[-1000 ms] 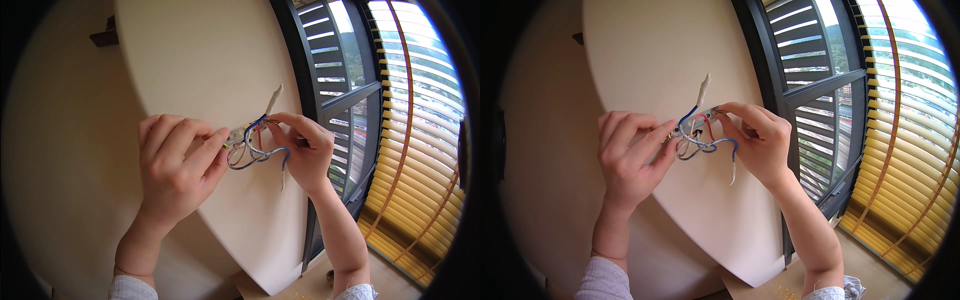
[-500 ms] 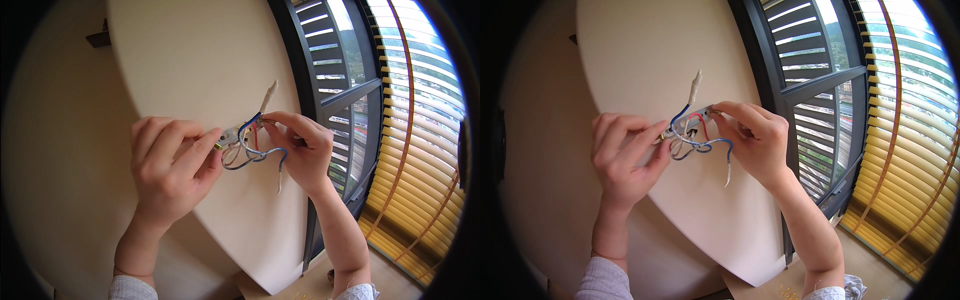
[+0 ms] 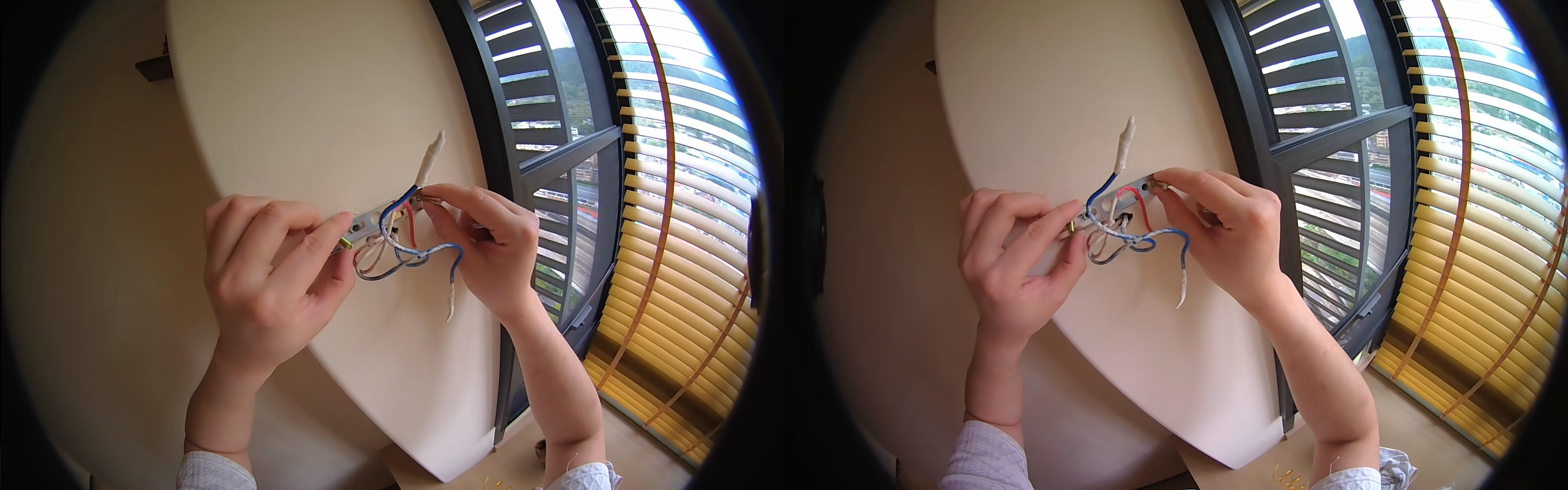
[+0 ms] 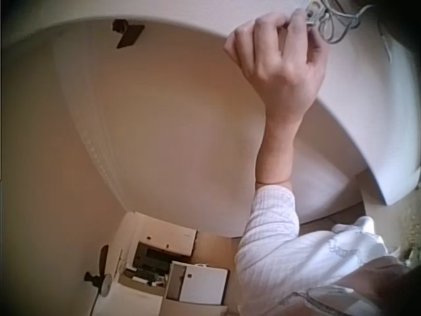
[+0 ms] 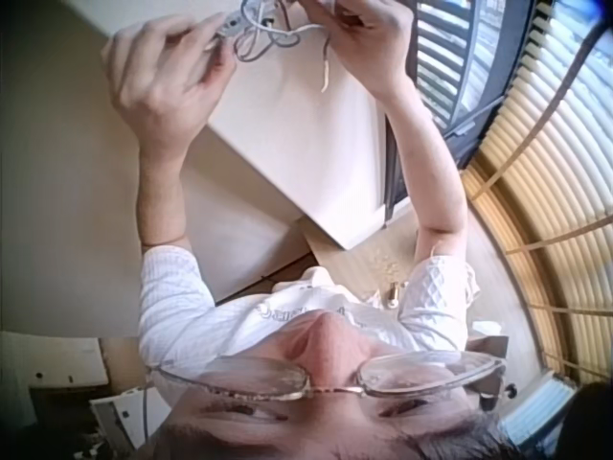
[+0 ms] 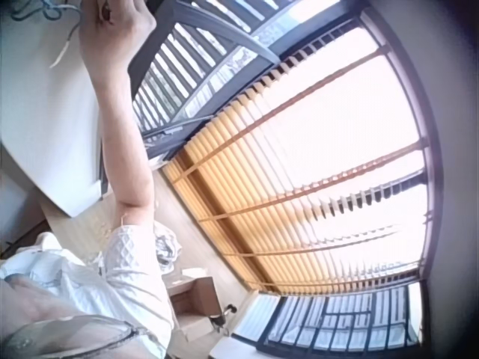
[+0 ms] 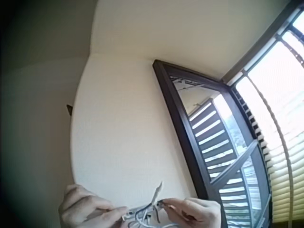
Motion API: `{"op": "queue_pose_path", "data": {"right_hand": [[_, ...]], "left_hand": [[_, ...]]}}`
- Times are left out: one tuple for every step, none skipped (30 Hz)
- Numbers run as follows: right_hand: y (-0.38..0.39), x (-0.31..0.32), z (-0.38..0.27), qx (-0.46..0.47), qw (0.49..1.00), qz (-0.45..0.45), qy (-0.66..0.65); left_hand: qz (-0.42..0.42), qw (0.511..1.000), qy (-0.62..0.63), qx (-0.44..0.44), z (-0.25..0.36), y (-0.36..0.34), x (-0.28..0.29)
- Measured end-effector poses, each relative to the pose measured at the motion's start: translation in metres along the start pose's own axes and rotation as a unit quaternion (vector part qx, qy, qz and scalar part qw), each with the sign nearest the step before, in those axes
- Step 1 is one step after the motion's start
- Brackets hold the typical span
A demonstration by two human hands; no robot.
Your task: The person carries a cat and a cardboard box into a room, then sets up a work area on a desk. They unpack a light fixture and its components, then proceed to connect the electrical wires to a wall-mounted junction box. The person also retrieves additional parts from a drawer and continues assembling the fixture.
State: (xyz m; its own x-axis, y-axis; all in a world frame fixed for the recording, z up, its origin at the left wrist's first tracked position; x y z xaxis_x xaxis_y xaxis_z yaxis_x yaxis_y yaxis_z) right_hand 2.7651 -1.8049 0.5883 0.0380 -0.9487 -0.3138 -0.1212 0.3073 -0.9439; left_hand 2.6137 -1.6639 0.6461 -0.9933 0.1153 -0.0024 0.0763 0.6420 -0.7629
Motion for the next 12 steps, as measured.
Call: {"op": "queue_pose_path", "data": {"right_hand": [[-0.0002,-0.0002,-0.0002,0.001,1.000,0.000,0.000],[-0.0003,-0.0003,-0.0003,0.001,1.000,0.000,0.001],[-0.0002,-0.0004,0.0001,0.001,1.000,0.000,0.001],[-0.0001,-0.0006,0.0008,0.001,1.000,0.000,0.002],[0.0000,-0.0008,0.0011,0.001,1.000,0.000,0.002],[0.0000,-0.0010,0.0011,0.001,1.000,-0.003,0.006],[0.0000,-0.0010,0.0008,0.001,1.000,-0.006,0.009],[0.0002,-0.0012,0.0004,0.001,1.000,-0.009,0.012],[0.0003,-0.0006,-0.0001,-0.005,1.000,-0.011,0.022],[0.0001,0.0006,-0.0014,-0.011,0.999,-0.013,0.032],[-0.0004,0.0021,-0.0025,-0.016,0.999,-0.015,0.043],[-0.0016,0.0029,-0.0035,-0.014,0.998,-0.020,0.059]], "left_hand": [[0.000,1.000,0.000,-0.001,-0.0002,-0.0002,0.0000],[0.001,1.000,0.000,-0.002,-0.0002,-0.0002,0.0000],[0.000,1.000,0.000,-0.001,-0.0001,-0.0001,0.0001],[0.000,1.000,0.001,-0.001,0.0000,0.0001,0.0002],[0.000,1.000,0.001,-0.001,0.0000,0.0002,0.0004],[-0.001,1.000,0.000,-0.002,0.0001,0.0001,0.0005],[-0.001,1.000,-0.001,-0.002,0.0003,-0.0002,0.0007],[-0.001,1.000,-0.002,-0.003,0.0005,-0.0003,0.0012],[-0.002,1.000,-0.001,-0.006,0.0007,-0.0011,0.0017],[-0.002,1.000,0.000,-0.008,0.0007,-0.0025,0.0022],[-0.003,1.000,0.002,-0.010,0.0013,-0.0032,0.0022],[-0.004,1.000,0.003,-0.006,0.0013,-0.0027,0.0017]]}}
Point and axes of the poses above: each hand's wrist, its own y-axis away from the middle knuckle, its own x-axis out of the back of the hand, z = x × y, the point moved 5 cm from there along -y, towards the middle knuckle, and after that the axes turned 10 degrees about z, right-handed, at the moved point
